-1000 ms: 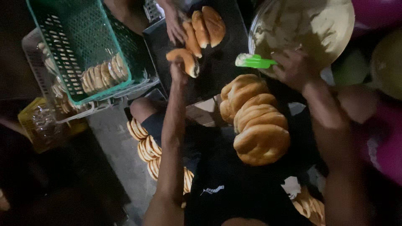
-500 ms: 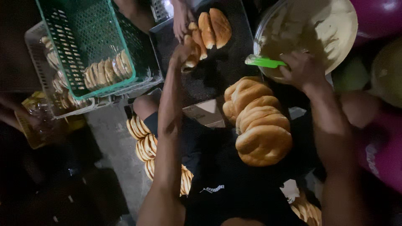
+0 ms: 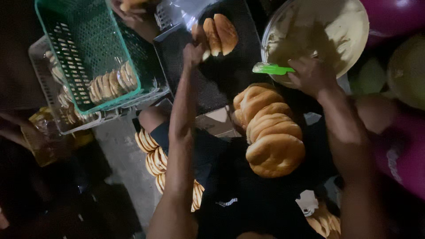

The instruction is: The person spreads a creamy substance onto split bread buns using a green spatula and then stacks the prepared buns.

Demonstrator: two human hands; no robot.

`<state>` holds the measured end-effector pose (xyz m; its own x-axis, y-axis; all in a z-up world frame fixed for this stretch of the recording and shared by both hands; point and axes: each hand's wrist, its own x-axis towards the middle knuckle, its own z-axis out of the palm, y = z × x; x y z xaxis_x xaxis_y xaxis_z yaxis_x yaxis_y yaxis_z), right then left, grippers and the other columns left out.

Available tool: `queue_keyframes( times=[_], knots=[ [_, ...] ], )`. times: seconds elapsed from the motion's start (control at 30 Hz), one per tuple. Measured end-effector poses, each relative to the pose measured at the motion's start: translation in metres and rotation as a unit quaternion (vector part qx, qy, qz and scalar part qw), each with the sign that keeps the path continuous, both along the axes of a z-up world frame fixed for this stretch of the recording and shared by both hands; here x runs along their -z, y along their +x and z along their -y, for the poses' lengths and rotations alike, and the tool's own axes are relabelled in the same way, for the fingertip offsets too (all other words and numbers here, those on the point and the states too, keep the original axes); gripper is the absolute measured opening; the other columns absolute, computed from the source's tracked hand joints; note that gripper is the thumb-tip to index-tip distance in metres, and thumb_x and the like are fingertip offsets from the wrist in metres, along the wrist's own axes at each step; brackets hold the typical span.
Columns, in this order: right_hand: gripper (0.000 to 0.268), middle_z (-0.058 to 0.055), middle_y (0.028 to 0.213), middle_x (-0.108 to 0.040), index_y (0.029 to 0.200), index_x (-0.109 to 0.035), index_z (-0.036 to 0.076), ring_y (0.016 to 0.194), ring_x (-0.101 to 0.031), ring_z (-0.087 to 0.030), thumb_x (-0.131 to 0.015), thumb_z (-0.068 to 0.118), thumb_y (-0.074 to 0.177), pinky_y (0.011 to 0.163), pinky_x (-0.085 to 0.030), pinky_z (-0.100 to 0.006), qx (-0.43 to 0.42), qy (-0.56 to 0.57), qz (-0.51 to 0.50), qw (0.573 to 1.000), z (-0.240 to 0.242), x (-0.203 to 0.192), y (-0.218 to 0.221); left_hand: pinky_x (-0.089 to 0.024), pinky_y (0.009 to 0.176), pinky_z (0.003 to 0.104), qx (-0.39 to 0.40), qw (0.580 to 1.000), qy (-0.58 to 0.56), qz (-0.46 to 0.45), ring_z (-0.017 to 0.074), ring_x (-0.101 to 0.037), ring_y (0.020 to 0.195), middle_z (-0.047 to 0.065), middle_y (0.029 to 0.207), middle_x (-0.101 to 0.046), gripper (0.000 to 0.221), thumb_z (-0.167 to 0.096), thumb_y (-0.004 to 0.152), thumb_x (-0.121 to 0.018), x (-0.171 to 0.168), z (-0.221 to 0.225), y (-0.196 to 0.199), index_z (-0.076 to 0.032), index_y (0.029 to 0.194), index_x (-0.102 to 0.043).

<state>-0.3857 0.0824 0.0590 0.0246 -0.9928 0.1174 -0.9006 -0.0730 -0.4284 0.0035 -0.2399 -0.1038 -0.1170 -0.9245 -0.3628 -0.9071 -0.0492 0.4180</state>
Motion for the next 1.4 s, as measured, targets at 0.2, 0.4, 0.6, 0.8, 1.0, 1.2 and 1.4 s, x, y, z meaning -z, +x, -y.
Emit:
queue_keyframes(
  times=[0.2,0.4,0.6,0.8,1.0,1.2,1.4],
  knots=[
    [0.036,-0.015,0.102,-0.072,0.118,-0.075,0.011,0.092,-0.07,-0.037,-0.079,0.03,0.088,0.082,-0.058,-0.047,0.02,0.007,0.005,1.0,0.002,-0.012,-0.005,-0.057,0.086,0.047,-0.005,0.996,-0.006,-0.086,0.0374,-0.074,0.102,0.031,0.096,-0.075,0.06,-0.052,0.092,-0.07,-0.03,-0.048,-0.035,0.006,0.106,-0.075],
    [0.054,-0.021,0.097,-0.07,0.13,-0.072,0.009,0.085,-0.068,-0.037,-0.078,0.019,0.077,0.072,-0.056,-0.048,0.078,0.144,0.056,0.985,0.013,-0.025,-0.019,-0.059,0.092,0.046,0.173,0.937,-0.09,-0.291,0.0363,-0.07,0.105,0.02,0.115,-0.066,0.044,-0.044,0.104,-0.064,-0.182,-0.233,-0.091,-0.007,0.128,-0.06],
    [0.043,-0.024,0.103,-0.073,0.121,-0.072,-0.005,0.088,-0.07,-0.039,-0.07,0.006,0.08,0.073,-0.057,-0.049,0.139,0.063,-0.089,0.984,0.005,0.019,-0.042,-0.053,0.07,0.053,0.517,0.851,0.03,-0.087,0.0434,-0.058,0.098,0.027,0.123,-0.055,0.076,-0.058,0.076,-0.074,-0.261,-0.38,-0.113,-0.001,0.125,-0.063],
    [0.018,-0.023,0.102,-0.075,0.098,-0.082,0.003,0.094,-0.073,-0.039,-0.068,0.006,0.086,0.082,-0.058,-0.05,0.171,0.222,-0.157,0.947,-0.002,0.09,-0.031,-0.059,0.085,0.046,0.514,0.84,-0.061,-0.165,0.0379,-0.06,0.115,0.018,0.13,-0.053,0.037,-0.013,0.094,-0.063,-0.211,-0.402,-0.059,-0.001,0.13,-0.061],
    [0.019,-0.022,0.101,-0.075,0.096,-0.082,0.007,0.094,-0.072,-0.04,-0.07,0.011,0.081,0.081,-0.056,-0.055,0.098,0.236,-0.212,0.943,0.022,0.109,0.026,-0.058,0.098,0.053,0.36,0.915,-0.102,-0.152,0.0408,-0.045,0.14,0.024,0.16,-0.039,0.051,-0.019,0.102,-0.063,-0.232,-0.355,-0.069,-0.024,0.152,-0.057],
    [0.019,-0.023,0.097,-0.074,0.092,-0.079,0.002,0.089,-0.072,-0.039,-0.071,0.018,0.087,0.081,-0.056,-0.048,0.038,0.296,-0.084,0.951,0.017,0.1,-0.01,0.006,0.121,0.069,0.521,0.799,0.05,-0.298,0.05,0.003,0.154,0.032,0.165,-0.001,0.148,-0.082,0.057,-0.077,-0.288,-0.346,-0.101,-0.002,0.157,-0.002],
    [0.035,-0.022,0.08,-0.071,0.106,-0.079,0.005,0.062,-0.068,-0.03,-0.072,0.037,0.094,0.063,-0.054,-0.046,0.078,0.248,0.106,0.96,0.006,0.044,-0.034,-0.012,0.117,0.068,0.686,0.716,0.087,-0.093,0.0498,-0.011,0.151,0.027,0.166,-0.01,0.135,-0.058,0.057,-0.095,-0.268,-0.313,-0.119,-0.019,0.162,-0.02]
  ],
)
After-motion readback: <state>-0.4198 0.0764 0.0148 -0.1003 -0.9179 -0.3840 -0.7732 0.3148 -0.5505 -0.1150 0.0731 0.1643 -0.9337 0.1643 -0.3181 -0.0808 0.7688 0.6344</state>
